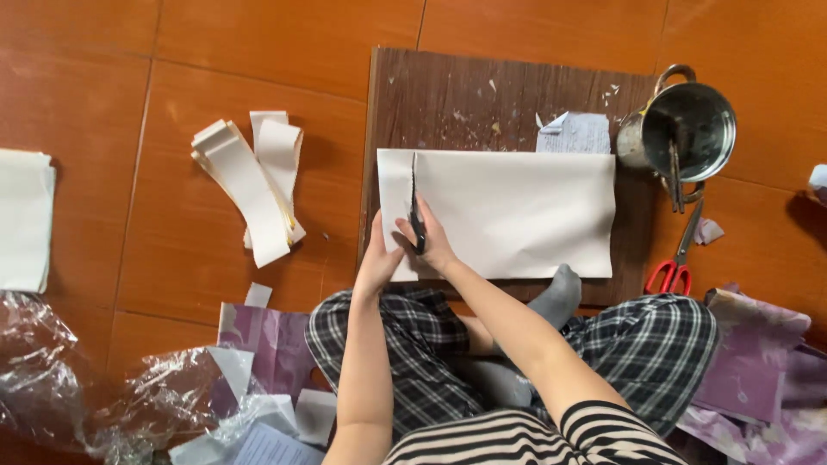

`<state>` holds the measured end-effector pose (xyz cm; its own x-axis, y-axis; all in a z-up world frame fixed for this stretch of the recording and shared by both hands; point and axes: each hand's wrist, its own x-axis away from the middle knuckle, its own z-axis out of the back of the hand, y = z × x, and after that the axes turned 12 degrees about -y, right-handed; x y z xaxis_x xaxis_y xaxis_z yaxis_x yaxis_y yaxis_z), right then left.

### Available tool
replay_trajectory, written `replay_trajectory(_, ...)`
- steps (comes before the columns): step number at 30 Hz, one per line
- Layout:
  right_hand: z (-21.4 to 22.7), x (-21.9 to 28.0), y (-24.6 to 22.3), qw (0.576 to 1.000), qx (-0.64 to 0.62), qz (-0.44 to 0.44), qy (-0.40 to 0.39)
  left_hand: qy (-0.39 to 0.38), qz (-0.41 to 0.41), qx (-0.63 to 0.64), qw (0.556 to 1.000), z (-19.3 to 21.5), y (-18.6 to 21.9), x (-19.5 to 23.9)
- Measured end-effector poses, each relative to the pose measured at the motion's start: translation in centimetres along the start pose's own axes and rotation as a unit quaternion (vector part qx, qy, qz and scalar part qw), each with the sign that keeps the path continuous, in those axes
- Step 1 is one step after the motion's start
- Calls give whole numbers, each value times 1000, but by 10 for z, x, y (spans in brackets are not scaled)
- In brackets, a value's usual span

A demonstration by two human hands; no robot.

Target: Cutting paper strips and applying them to a giraffe sculpture for decoration

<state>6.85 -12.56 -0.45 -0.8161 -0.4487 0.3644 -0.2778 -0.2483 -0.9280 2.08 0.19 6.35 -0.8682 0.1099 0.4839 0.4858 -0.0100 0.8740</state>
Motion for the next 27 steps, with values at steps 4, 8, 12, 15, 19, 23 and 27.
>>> replay_trajectory(4,18,-23,24,995,-95,-20,-11,-21,-49,4,999,9,-63,-15)
replay_trajectory(8,6,-20,-6,999,-33,-15,13,-13,-47,1,999,6,-50,-14)
replay_trajectory(12,4,-29,33,998,25,-35,42,16,-25,-4,1000,6,-75,-26)
replay_trajectory(15,-3,-35,52,995,71,-22,64,27,-6,1,1000,-2,-53,-22)
replay_trajectory(19,6,-50,79,997,66,-8,48,53,-10,-31,998,3,-59,-20)
replay_trajectory(23,12,17,-3,991,-123,-13,-50,194,-25,-23,980,22,-46,-5)
replay_trajectory(27,61,106,17,986,-69,94,-117,370,-72,60,924,78,-85,-12)
